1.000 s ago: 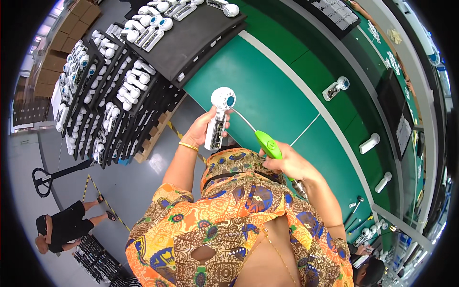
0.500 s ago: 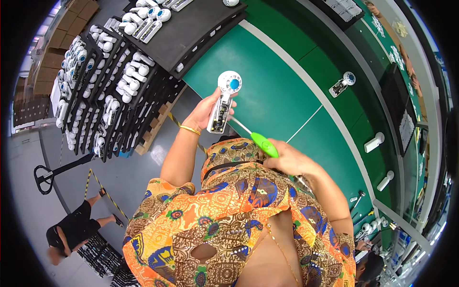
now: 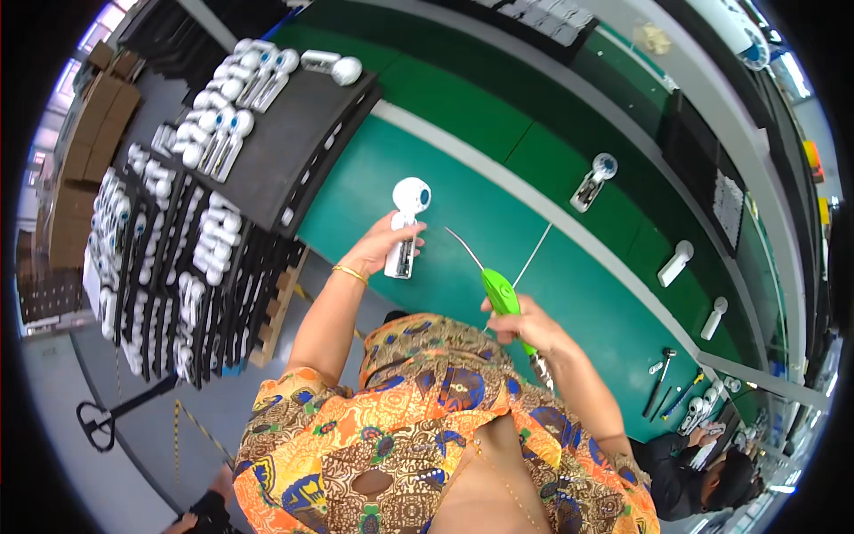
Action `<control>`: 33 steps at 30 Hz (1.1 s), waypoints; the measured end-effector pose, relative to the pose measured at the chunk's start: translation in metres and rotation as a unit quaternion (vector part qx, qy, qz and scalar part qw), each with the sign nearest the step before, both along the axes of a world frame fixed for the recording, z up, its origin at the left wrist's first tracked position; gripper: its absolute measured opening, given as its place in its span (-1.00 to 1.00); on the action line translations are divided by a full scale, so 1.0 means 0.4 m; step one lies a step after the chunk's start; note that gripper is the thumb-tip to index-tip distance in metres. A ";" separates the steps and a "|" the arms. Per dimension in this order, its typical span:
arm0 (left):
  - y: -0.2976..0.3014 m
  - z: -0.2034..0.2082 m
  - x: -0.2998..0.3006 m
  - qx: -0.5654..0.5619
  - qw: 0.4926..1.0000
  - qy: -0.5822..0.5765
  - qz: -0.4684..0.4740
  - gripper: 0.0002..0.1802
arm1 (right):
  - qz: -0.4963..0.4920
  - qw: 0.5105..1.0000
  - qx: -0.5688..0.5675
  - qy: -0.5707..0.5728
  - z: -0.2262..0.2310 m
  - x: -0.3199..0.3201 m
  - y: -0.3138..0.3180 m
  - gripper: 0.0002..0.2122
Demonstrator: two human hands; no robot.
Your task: Picking up components from a workstation, placing them onto trays, and using an air duster gun to clean them.
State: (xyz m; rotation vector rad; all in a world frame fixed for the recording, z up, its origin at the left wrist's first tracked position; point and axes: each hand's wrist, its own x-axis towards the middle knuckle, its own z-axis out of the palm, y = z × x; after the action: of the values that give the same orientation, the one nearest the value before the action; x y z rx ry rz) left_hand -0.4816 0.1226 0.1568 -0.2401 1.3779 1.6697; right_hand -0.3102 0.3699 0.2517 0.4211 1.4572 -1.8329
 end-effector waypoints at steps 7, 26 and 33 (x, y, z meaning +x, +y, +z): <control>0.310 -0.079 -0.223 -0.173 0.934 0.287 -0.120 -0.38 | -0.147 0.987 0.027 -0.058 0.046 0.128 -0.075 -0.72; -0.088 0.176 -0.620 -0.573 0.429 0.692 -0.087 -0.48 | -0.102 0.994 0.028 -0.016 -0.004 0.076 -0.069 -0.68; 0.001 0.199 -0.743 -0.576 0.309 0.736 -0.177 -0.57 | -0.182 0.979 0.083 0.049 -0.052 0.137 -0.075 -0.65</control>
State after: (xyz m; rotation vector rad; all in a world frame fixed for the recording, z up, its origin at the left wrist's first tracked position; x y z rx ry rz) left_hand -0.7788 0.1228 0.2363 1.0973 3.3512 -0.4484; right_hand -0.2555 0.3399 0.2310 0.7286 1.6959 -2.0438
